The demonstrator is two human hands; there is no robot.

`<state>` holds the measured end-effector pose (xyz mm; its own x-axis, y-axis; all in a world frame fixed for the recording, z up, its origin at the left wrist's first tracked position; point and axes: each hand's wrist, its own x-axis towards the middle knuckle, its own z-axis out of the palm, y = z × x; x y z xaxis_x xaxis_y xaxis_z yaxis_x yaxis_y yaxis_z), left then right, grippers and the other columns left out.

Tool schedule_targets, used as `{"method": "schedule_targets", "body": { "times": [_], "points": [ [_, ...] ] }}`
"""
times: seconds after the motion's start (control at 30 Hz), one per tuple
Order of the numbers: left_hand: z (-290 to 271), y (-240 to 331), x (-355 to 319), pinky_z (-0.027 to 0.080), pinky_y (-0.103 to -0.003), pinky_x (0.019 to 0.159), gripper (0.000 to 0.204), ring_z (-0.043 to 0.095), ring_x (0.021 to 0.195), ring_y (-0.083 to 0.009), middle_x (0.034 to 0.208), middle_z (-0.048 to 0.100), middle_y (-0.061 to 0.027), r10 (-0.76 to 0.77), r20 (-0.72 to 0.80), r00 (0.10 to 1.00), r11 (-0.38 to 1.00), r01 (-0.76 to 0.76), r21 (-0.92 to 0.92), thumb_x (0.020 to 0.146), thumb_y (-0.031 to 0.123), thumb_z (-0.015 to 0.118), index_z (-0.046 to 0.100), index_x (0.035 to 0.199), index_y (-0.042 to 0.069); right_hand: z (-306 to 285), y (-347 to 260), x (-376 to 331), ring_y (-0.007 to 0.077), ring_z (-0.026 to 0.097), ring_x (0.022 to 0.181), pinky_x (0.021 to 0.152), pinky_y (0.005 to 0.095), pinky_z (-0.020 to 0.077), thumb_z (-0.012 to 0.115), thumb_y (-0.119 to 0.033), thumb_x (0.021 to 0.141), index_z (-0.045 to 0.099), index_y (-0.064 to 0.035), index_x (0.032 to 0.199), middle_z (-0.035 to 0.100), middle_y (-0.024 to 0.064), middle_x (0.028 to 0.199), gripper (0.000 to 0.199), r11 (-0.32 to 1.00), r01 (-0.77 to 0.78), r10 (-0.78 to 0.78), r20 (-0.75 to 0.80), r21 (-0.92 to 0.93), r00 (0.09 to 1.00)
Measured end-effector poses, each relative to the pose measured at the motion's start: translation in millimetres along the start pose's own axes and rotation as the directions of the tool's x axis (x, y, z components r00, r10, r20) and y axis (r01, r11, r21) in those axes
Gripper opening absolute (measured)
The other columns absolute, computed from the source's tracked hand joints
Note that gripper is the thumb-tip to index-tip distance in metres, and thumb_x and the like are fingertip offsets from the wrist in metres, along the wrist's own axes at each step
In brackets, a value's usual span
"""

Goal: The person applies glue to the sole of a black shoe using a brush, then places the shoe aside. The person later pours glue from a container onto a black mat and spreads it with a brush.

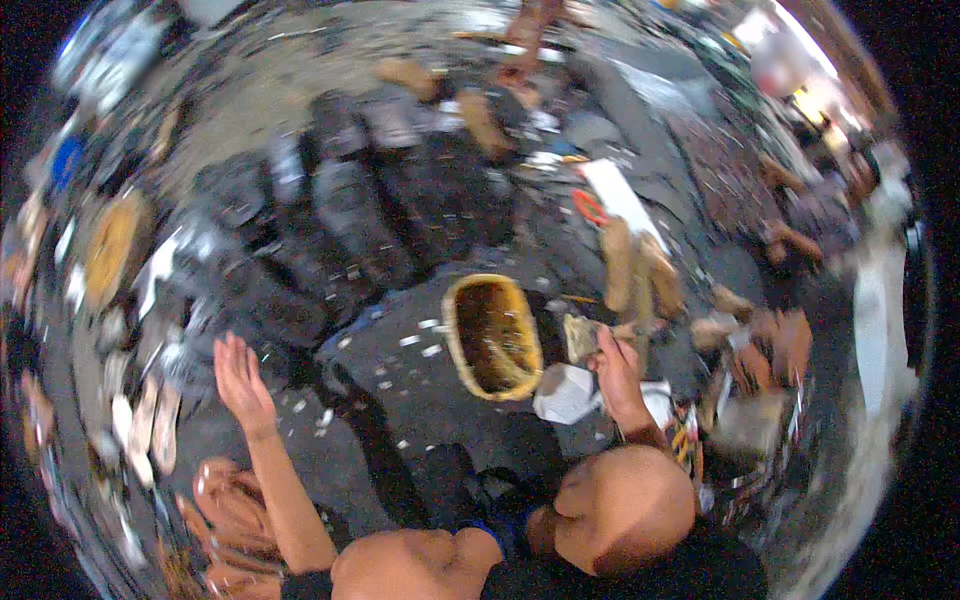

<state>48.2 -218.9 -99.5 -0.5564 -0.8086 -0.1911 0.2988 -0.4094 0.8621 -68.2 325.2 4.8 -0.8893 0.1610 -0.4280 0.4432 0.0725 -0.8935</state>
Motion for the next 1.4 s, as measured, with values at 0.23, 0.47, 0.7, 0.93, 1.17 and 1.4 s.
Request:
{"method": "schedule_targets", "body": {
  "times": [0.23,0.47,0.7,0.93,1.17,1.4],
  "points": [
    [138,-71,-138,0.052,-0.032,0.086,0.048,0.062,0.106,-0.0168,0.128,0.062,-0.0116,-0.552,0.541,0.635,0.767,0.133,0.627,0.099,0.021,0.061,0.046,0.140,0.000,-73,31,6,0.0119,0.063,0.079,0.062,0.0261,0.0447,0.070,-0.042,0.091,0.063,-0.0124,0.105,0.068,-0.0012,0.096,0.034,0.946,0.030,0.092,-0.355,0.323,0.930],
    [195,-106,-154,0.058,-0.032,0.074,0.055,0.065,0.101,-0.0212,0.122,0.061,-0.0132,-0.619,0.532,0.577,0.675,0.045,0.736,0.092,0.016,0.070,0.042,0.137,0.001,-126,57,13,0.0096,0.056,0.082,0.069,0.0250,0.0406,0.064,-0.043,0.096,0.061,-0.0160,0.103,0.060,-0.0045,0.092,0.028,0.834,-0.051,0.294,-0.365,0.549,0.883],
    [181,-113,-140,0.061,-0.044,0.073,0.064,0.066,0.091,-0.0241,0.116,0.062,-0.0143,-0.786,0.364,0.500,0.524,0.227,0.821,0.089,0.003,0.064,0.030,0.143,0.008,-104,117,-15,0.0079,0.054,0.070,0.055,0.0210,0.0426,0.066,-0.040,0.095,0.058,-0.0121,0.096,0.056,-0.0020,0.081,0.029,0.781,-0.491,0.502,0.079,0.387,0.861],
    [179,-26,-137,0.060,-0.044,0.068,0.057,0.066,0.090,-0.0270,0.111,0.062,-0.0128,-0.835,0.139,0.532,0.496,0.618,0.610,0.087,0.000,0.061,0.036,0.137,0.010,-87,44,-75,0.0133,0.064,0.086,0.069,0.0281,0.0495,0.077,-0.017,0.086,0.064,-0.0037,0.114,0.067,0.0038,0.103,0.034,0.875,-0.468,0.463,-0.064,-0.126,0.884],
    [192,161,-133,0.057,-0.047,0.077,0.047,0.061,0.092,-0.0269,0.108,0.061,-0.0102,-0.684,-0.104,0.722,0.612,0.645,0.458,0.085,0.003,0.061,0.045,0.127,0.015,-125,-80,-189,0.0154,0.069,0.078,0.065,0.0283,0.0552,0.073,-0.005,0.086,0.068,-0.0003,0.109,0.073,0.0073,0.090,0.024,0.888,-0.298,0.218,-0.249,-0.349,0.943],
    [214,408,-173,0.048,-0.039,0.076,0.010,0.054,0.078,-0.0224,0.087,0.054,-0.0053,-0.635,-0.294,0.715,0.537,0.682,0.497,0.083,0.016,0.061,0.052,0.085,0.010,-193,-192,-347,0.0186,0.072,0.077,0.069,0.0302,0.0554,0.077,-0.011,0.079,0.069,0.0000,0.096,0.072,0.0102,0.084,0.021,0.778,-0.408,0.167,-0.470,-0.477,0.867]
  ]
}}
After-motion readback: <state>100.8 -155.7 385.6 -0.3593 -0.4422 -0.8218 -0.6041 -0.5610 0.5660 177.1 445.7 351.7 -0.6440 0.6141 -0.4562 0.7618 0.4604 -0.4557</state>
